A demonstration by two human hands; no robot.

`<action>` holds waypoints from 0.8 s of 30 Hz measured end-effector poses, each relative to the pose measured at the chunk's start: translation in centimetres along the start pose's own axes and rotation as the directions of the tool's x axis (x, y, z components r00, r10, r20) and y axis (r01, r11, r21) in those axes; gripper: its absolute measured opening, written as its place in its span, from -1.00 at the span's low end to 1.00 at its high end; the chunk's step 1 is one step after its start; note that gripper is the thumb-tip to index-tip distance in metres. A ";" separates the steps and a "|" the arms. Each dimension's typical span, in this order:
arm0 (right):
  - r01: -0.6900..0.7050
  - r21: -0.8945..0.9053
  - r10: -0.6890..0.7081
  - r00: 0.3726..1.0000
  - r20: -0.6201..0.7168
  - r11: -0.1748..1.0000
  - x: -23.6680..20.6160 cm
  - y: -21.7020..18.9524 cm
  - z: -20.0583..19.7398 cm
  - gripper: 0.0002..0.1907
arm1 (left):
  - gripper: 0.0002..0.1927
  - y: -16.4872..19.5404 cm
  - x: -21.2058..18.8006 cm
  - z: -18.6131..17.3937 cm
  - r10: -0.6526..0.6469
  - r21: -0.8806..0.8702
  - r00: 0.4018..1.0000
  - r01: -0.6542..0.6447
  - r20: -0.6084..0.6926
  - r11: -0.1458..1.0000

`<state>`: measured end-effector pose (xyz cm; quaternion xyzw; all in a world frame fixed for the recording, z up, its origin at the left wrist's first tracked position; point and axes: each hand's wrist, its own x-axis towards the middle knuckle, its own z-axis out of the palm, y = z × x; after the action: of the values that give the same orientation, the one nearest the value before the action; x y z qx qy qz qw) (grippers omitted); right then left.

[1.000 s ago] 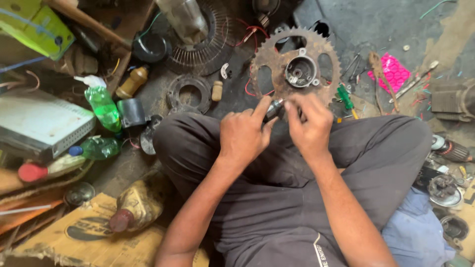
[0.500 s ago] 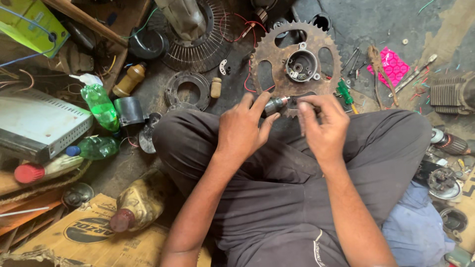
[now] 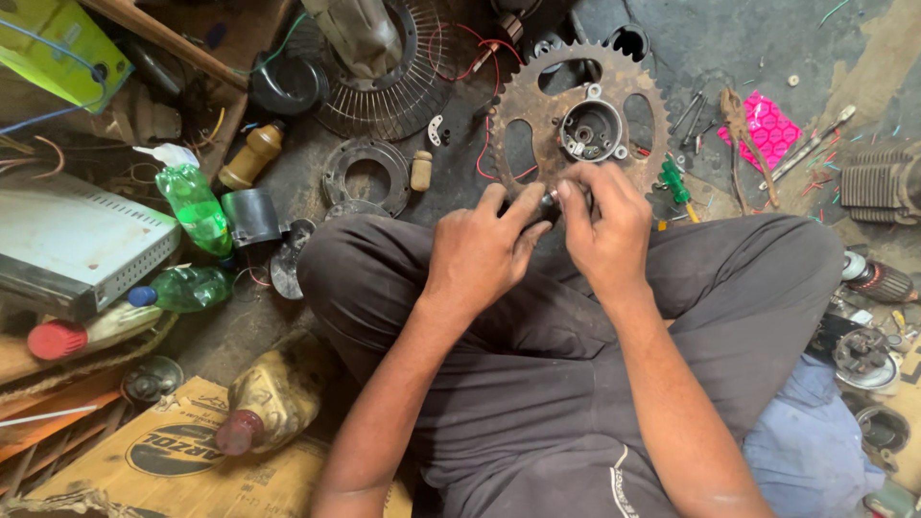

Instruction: The person sits on the floor and uses a screwdriver to unscrew a small cylindrical mechanical part. They then use a hammer to tap the part and continue to unscrew it with the screwdriver.

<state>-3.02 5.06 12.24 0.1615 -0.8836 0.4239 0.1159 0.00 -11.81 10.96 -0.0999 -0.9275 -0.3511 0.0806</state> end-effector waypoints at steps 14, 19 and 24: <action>0.010 -0.033 -0.010 1.000 0.024 0.999 -0.1 0.1 0.0 -0.91 | -0.55 0.1 -0.3 0.6 -0.015 -0.017 1.000 0.015 -0.015 1.000; 0.004 -0.003 -0.004 0.999 0.034 1.000 -0.1 0.2 0.0 -0.95 | -0.54 0.1 -0.4 0.6 -0.010 0.011 1.000 0.010 0.011 1.000; 0.019 -0.004 -0.019 0.999 0.032 1.000 0.3 0.1 -0.2 -0.91 | -0.53 0.1 -0.4 0.6 0.008 0.029 1.000 -0.008 -0.027 1.000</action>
<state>-3.35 5.24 12.35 0.1765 -0.8846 0.4183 0.1062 0.37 -11.38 10.47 -0.0977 -0.9308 -0.3388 0.0960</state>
